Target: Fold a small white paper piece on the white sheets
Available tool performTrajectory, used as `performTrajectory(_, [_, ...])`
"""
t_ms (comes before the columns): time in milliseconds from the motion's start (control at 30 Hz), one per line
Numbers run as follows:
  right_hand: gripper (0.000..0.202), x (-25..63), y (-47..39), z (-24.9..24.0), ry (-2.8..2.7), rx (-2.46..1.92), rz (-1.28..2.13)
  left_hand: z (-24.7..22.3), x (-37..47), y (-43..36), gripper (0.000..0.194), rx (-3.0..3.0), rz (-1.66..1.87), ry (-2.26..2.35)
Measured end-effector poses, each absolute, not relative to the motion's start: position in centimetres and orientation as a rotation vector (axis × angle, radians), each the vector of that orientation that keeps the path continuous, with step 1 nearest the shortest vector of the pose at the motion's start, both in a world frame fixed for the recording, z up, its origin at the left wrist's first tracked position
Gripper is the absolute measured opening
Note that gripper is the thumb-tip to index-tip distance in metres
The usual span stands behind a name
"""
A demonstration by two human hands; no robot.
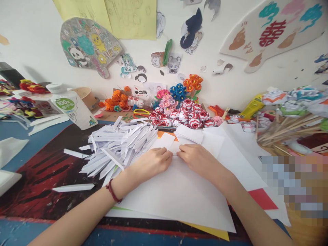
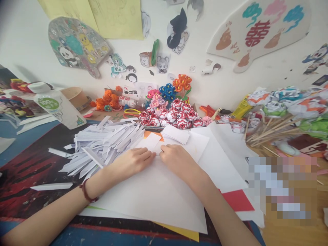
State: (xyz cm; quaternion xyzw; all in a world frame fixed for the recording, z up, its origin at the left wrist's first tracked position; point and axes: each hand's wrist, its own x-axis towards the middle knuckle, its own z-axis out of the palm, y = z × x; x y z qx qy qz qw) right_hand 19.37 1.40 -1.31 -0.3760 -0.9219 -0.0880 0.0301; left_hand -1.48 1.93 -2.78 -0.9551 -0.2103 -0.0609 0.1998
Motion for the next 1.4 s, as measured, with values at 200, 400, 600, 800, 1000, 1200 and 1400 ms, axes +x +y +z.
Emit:
performTrajectory(200, [0.022,19.3,1.3,-1.2,-2.87,-1.16,-0.252,-2.3,-1.3,1.7,0.016,-2.666,-0.168,-0.602])
performTrajectory(400, [0.021,19.2,1.1,-0.9,-2.871,-1.238,-0.154,-2.2,-1.1,1.7,0.018,-2.696,-0.163,-0.669])
performTrajectory(600, [0.021,19.3,1.1,-1.1,-2.872,-1.234,-0.114,-2.3,-1.1,1.9,0.019,-2.731,-0.106,-0.698])
performTrajectory(800, [0.02,19.3,1.2,-1.5,-2.891,-1.2,-0.134,-2.1,-1.1,1.9,0.017,-2.784,-0.05,-0.734])
performTrajectory(1000, [0.02,19.3,1.2,-1.2,-2.888,-1.185,-0.097,-2.0,-1.0,2.0,0.017,-2.813,-0.039,-0.752])
performTrajectory(1200, [0.025,19.6,0.9,-0.6,-2.831,-1.248,0.077,-1.2,-1.1,1.7,0.013,-2.848,-0.023,-0.78])
performTrajectory(1400, [0.035,20.2,1.0,-0.6,-2.704,-1.29,0.266,-0.2,-1.8,1.0,0.011,-2.949,-0.057,-0.908])
